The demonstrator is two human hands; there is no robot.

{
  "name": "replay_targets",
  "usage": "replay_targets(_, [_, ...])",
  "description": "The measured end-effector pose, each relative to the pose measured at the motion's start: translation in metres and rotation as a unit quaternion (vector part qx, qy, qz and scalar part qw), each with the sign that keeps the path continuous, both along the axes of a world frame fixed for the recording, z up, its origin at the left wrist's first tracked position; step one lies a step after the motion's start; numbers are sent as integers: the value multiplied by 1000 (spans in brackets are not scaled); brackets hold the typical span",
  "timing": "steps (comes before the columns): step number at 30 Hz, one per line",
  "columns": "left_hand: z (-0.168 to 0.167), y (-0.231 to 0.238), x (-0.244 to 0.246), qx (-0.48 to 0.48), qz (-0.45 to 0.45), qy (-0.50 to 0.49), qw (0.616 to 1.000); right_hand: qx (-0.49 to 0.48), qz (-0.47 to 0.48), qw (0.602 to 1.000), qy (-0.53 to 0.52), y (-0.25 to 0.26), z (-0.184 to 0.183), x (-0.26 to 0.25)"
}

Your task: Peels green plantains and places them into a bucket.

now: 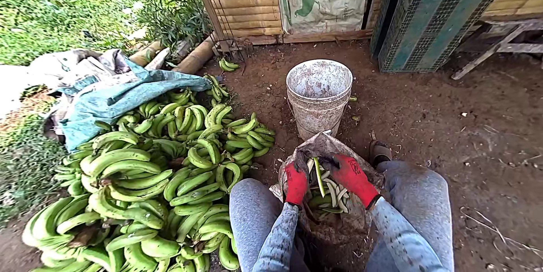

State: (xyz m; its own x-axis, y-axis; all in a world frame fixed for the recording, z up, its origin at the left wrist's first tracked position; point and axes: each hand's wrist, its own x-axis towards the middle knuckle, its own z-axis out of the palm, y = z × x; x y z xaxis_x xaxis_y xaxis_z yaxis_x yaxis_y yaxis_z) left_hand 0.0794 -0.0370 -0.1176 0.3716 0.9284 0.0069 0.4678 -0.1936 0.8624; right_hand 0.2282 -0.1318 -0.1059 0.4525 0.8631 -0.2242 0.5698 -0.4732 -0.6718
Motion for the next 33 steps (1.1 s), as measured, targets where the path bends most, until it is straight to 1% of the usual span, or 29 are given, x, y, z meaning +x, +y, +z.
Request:
replay_targets(1, [4,2,5,34,5,-49,998,-19,-17,999,-24,-1,3,2])
replay_targets(3, [29,20,23,102,0,-145,984,-21,-43,996,-69,-3,6,7])
replay_targets(5, [66,58,50,186,-21,-173,967,7,-48,993,-110,-3,5,5])
replay_targets(6, [89,80,68,234,-29,-162,958,16,-47,989,-137,-3,4,5])
replay_targets(8, [129,119,99,296,-62,-75,950,20,-59,985,-160,-2,5,7])
replay_targets(9, [138,129,109,304,-74,-29,949,22,-76,984,-161,-3,8,9])
replay_targets(10, [136,130,115,301,-78,-16,950,28,-97,982,-160,-4,11,11])
replay_targets(11, [121,124,114,287,-76,-27,955,34,-118,980,-159,-5,13,14])
replay_targets(12, [95,112,107,262,-73,-29,962,37,-134,978,-155,-6,16,16])
replay_targets(13, [58,95,94,220,-80,15,972,36,-143,977,-151,-7,17,18])
replay_targets(14, [15,75,78,157,-110,110,975,33,-146,978,-148,-7,19,20])
replay_targets(15, [-28,60,67,61,-166,225,958,33,-146,978,-143,-7,20,21])
replay_targets(16, [-66,45,60,-45,-242,342,907,39,-144,978,-142,-7,21,20])
replay_targets(17, [-101,27,54,-113,-307,420,847,48,-142,979,-142,-5,21,20])
replay_targets(18, [-132,6,47,-140,-346,460,806,59,-140,979,-138,-5,20,19])
replay_targets(19, [-160,-14,36,-136,-364,485,783,65,-137,980,-131,-4,18,18])
replay_targets(20, [-182,-29,25,-120,-367,501,775,65,-133,981,-123,-5,16,17])
replay_targets(21, [-195,-39,18,-104,-357,507,778,54,-128,984,-112,-5,16,18])
replay_targets(23, [-201,-42,15,-78,-355,512,778,20,-123,989,-85,-6,20,23])
replay_targets(24, [-195,-36,13,-81,-352,501,787,5,-124,990,-70,-7,22,24])
replay_targets(25, [-183,-28,14,-96,-340,473,807,1,-131,990,-58,-7,24,24])
replay_targets(26, [-169,-17,17,-122,-317,419,842,6,-141,989,-49,-8,26,24])
replay_targets(28, [-134,1,26,-202,-239,236,920,24,-163,986,-37,-8,29,26])
replay_targets(29, [-111,7,30,-250,-199,139,937,35,-170,984,-30,-9,30,28])
replay_targets(30, [-89,13,32,-289,-179,47,939,48,-171,984,-21,-11,31,29])
replay_targets(31, [-69,19,32,-315,-179,-39,931,60,-166,984,-4,-13,31,30])
replay_targets(32, [-51,26,31,-324,-192,-111,920,76,-153,985,15,-14,29,29])
replay_targets(33, [-34,35,29,-309,-204,-164,914,98,-136,985,37,-14,27,26])
